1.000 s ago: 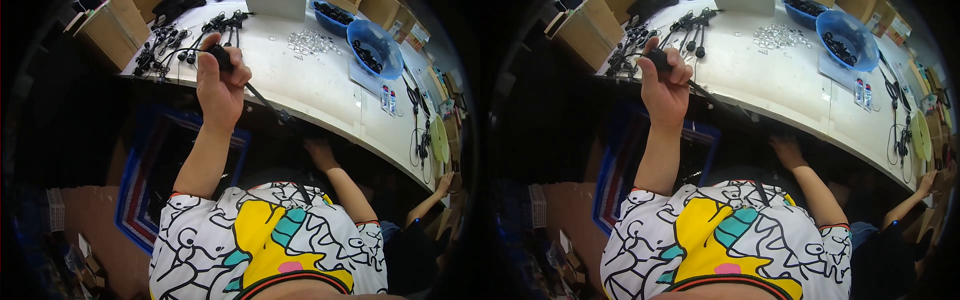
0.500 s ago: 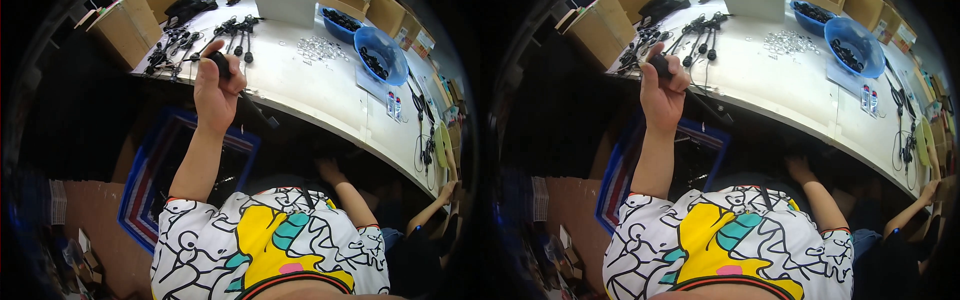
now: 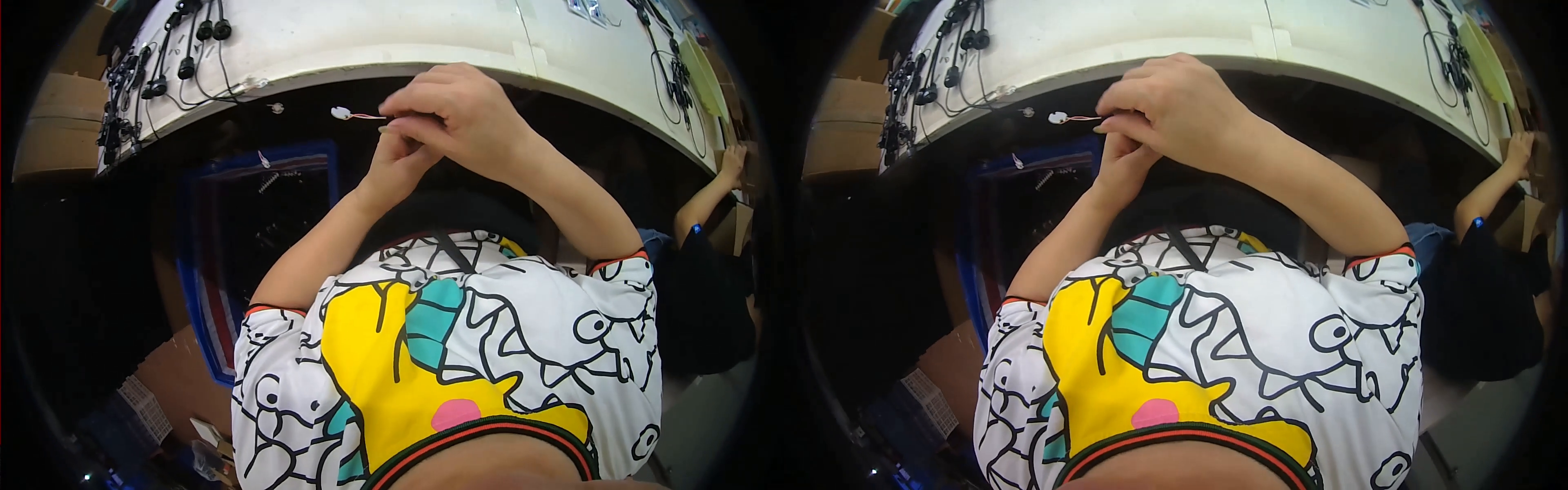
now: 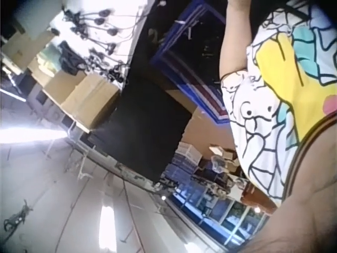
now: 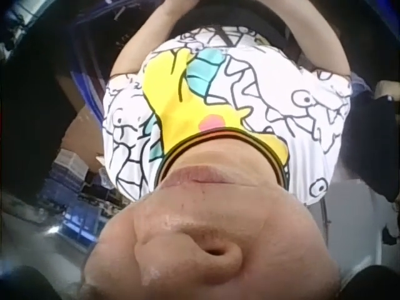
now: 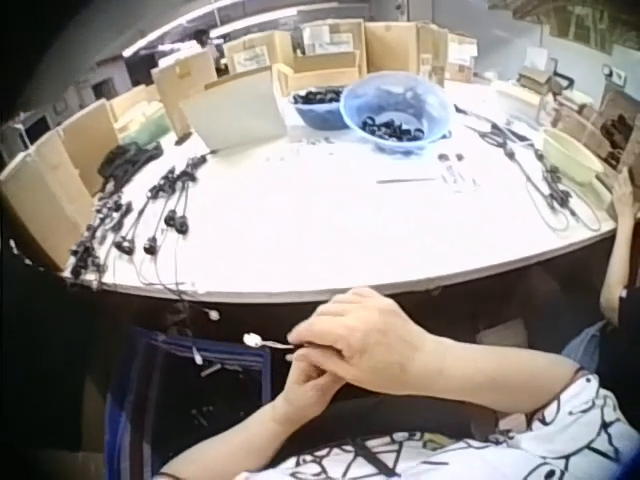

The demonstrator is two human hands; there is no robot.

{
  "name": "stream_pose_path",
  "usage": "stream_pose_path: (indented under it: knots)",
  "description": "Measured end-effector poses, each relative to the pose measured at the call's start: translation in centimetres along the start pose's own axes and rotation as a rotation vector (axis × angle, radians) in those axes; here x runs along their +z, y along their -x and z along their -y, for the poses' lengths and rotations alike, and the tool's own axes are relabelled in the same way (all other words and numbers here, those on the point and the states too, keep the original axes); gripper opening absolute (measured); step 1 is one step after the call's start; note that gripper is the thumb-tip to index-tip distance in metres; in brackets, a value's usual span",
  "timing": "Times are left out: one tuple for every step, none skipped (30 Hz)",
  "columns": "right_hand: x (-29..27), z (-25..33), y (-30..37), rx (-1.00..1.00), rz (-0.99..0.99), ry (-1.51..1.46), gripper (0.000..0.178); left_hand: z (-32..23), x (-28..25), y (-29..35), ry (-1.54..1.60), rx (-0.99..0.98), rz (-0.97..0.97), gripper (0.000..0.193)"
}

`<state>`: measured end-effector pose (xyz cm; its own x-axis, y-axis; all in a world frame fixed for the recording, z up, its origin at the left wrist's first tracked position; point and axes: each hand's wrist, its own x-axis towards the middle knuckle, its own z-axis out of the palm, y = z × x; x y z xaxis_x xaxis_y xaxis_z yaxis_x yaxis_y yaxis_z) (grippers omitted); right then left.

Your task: The person applies glue from a tube to small plastic housings, then assembles them with LED lights and wires by hand.

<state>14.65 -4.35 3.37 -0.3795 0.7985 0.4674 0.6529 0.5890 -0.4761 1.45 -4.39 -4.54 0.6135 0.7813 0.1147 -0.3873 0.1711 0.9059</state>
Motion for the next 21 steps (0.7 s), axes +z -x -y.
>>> stream_pose_path:
  knots:
    - [0.6,-0.4,0.5,0.019,0.067,-0.029,0.014,0.7,0.0,0.3,0.006,-0.012,-0.003,0.022]
    - [1.1,-0.6,1.0,0.055,0.047,-0.058,0.01,1.2,0.1,0.6,0.011,-0.035,0.005,0.022]
    - [1.3,-0.7,1.4,0.064,0.054,-0.064,0.01,1.6,0.2,0.8,0.016,-0.055,0.013,0.023]
    - [1.4,-0.9,1.8,0.092,0.06,-0.105,0.01,1.9,0.0,1.0,-0.048,-0.137,0.025,0.032]
    - [1.5,-1.0,2.2,0.12,0.065,-0.146,0.01,2.0,-0.1,1.3,-0.043,-0.146,0.021,0.032]
    - [1.3,-1.1,2.3,0.128,0.043,-0.166,0.01,1.9,-0.4,1.5,-0.213,-0.078,-0.035,0.038]
    - [1.1,-1.6,2.4,0.133,0.01,-0.185,0.011,1.6,-0.8,1.4,-0.385,-0.006,-0.084,0.045]
    - [0.8,-1.8,2.7,0.213,0.053,-0.249,0.011,0.3,-2.1,1.5,-0.435,-0.061,-0.068,0.056]
    - [0.5,-1.9,2.8,0.292,0.093,-0.31,0.01,-0.1,-2.8,1.8,-0.478,0.088,-0.196,0.054]
    - [0.4,-2.1,3.0,0.304,0.093,-0.308,0.01,-1.8,-3.2,1.6,-0.644,0.126,-0.212,0.054]
    - [0.3,-2.4,3.2,0.35,0.149,-0.359,0.011,-2.8,-3.2,1.2,-0.694,0.209,-0.236,0.05]
    - [0.1,-2.5,3.2,0.39,0.209,-0.416,0.012,-4.1,-3.0,0.9,-0.789,0.229,-0.217,0.045]
    - [0.1,-2.5,3.2,0.391,0.216,-0.42,0.012,-5.1,-3.0,0.6,-0.884,0.25,-0.201,0.041]
    - [0.0,-2.5,3.2,0.419,0.255,-0.474,0.013,-5.4,-3.0,0.2,-0.844,0.225,-0.176,0.027]
    - [-0.1,-2.4,3.1,0.446,0.291,-0.525,0.013,-5.6,-3.1,0.1,-0.91,0.244,-0.177,0.016]
    - [-0.3,-2.5,3.0,0.446,0.295,-0.526,0.013,-5.7,-3.1,0.1,-0.867,0.182,-0.202,0.014]
    - [-0.5,-2.5,3.0,0.474,0.335,-0.552,0.013,-5.8,-3.0,0.1,-0.822,0.121,-0.225,0.012]
    - [-0.6,-2.4,3.0,0.503,0.375,-0.58,0.014,-5.9,-2.9,0.1,-0.819,0.117,-0.227,0.012]
    - [-0.7,-2.5,2.9,0.507,0.379,-0.581,0.014,-6.2,-2.9,0.1,-0.67,-0.023,-0.214,0.012]
    - [-0.6,-2.7,2.8,0.561,0.388,-0.738,0.014,-6.5,-2.8,0.0,-0.517,-0.161,-0.2,0.012]
    - [-0.4,-2.9,2.5,0.614,0.395,-0.893,0.015,-6.7,-2.8,0.0,-0.56,-0.196,-0.164,0.012]
